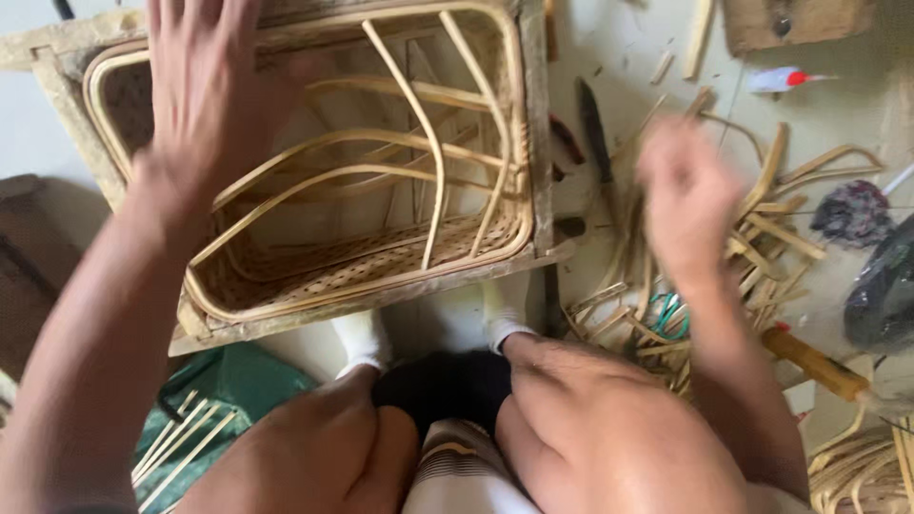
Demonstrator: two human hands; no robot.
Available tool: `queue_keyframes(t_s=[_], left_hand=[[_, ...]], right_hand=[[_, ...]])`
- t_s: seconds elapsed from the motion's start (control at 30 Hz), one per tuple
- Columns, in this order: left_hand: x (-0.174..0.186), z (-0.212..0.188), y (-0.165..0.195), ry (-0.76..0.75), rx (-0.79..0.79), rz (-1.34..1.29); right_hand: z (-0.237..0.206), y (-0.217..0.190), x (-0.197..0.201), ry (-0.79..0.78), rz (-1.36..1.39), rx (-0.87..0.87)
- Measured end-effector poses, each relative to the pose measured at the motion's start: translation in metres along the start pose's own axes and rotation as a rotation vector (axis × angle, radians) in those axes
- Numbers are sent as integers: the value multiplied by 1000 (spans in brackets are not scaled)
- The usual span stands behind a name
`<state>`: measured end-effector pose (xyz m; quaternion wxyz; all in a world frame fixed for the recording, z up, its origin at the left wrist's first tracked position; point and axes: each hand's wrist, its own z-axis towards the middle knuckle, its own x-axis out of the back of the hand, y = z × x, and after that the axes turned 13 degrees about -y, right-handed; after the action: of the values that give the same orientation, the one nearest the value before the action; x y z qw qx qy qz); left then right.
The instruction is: The person weaves a rectangular basket by inserting and securing bamboo strips into a wooden frame. They use a hammer and pliers to adjust and fasten the strips, working methodically around the basket's perimeter.
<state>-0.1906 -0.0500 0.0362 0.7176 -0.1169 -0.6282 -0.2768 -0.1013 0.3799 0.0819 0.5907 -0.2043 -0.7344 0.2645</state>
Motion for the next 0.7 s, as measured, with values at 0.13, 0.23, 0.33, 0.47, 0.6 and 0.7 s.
queue_keyframes(t_s=[0.13,0.23,0.33,0.47,0.6,0.7], left_hand=[[15,-72,44,-147,60,-107],[28,-138,81,-226,40,-325],[25,-189,98,-319,-9,-265],[11,-219,99,-402,-3,-231],[7,-221,95,-447,23,-216],[10,-218,94,-367,8,-281]], right_hand=[[-81,73,-77,-472,-299,-439],[-113,116,-140,-323,-231,-108],[-125,139,-168,-339,-84,-327],[-138,148,-150,-108,-186,-336],[-151,112,-76,-85,325,-505],[-143,68,-22,-206,334,-324]])
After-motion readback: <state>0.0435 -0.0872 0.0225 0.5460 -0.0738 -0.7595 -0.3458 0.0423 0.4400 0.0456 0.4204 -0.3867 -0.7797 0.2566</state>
